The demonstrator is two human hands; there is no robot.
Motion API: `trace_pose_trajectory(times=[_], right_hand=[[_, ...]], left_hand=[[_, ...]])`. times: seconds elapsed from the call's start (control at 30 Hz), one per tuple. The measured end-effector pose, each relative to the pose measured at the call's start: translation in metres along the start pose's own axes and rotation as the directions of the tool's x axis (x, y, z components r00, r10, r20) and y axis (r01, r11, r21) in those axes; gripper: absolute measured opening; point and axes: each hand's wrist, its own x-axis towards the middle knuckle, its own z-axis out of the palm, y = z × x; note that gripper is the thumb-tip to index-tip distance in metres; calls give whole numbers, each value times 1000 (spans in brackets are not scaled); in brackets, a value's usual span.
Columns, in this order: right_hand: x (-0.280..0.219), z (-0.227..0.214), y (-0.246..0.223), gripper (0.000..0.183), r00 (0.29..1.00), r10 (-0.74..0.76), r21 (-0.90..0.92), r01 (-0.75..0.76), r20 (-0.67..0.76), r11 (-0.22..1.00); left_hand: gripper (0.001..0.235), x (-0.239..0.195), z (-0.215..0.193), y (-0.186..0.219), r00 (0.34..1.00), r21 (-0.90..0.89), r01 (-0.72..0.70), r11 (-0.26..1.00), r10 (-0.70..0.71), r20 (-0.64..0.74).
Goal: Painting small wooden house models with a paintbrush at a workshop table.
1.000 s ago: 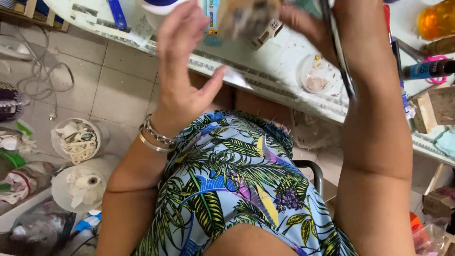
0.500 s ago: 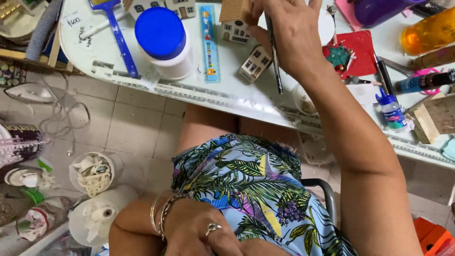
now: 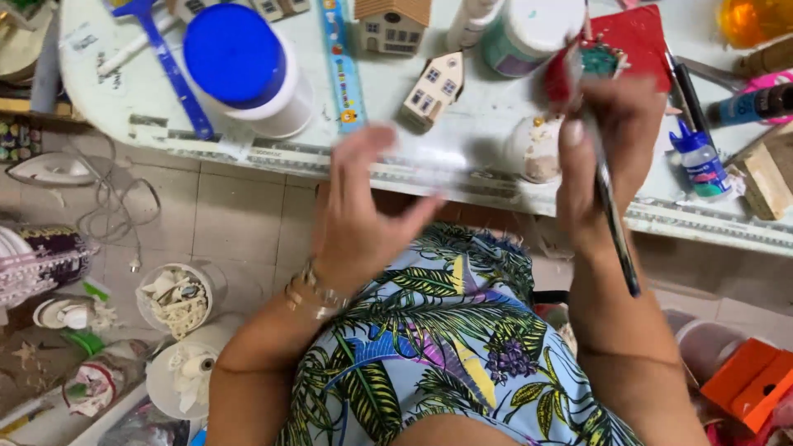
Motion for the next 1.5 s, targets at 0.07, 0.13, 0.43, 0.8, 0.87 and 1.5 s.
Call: trace_pose_trajectory(times=[0.07, 0.13, 0.43, 0.8, 0.87, 1.5], right_hand=[[-22, 0, 5, 20, 981, 166, 132, -152, -102, 980], [-38, -1, 14, 9, 994, -38, 39, 42, -99, 998], [-104, 8, 49, 10, 992, 76, 479, -21, -96, 878], [-67, 19, 33, 12, 993, -74, 160, 87, -90, 983], [-65, 20, 32, 12, 994, -65, 145, 77, -91, 986], [-73, 22, 30, 11, 998, 7, 137, 2, -69, 991]], left_hand=[[77, 16, 21, -17, 993, -7, 114, 993, -114, 14], [93, 27, 38, -31, 980, 224, 184, 957, -197, 39], [41, 8, 46, -24, 999, -9, 32, 999, -32, -10], [37, -4, 63, -22, 991, -3, -76, 997, 75, -110], [37, -4, 65, -24, 991, 7, -73, 997, 74, -113], [25, -3, 66, -25, 976, -56, -135, 989, 123, -180]])
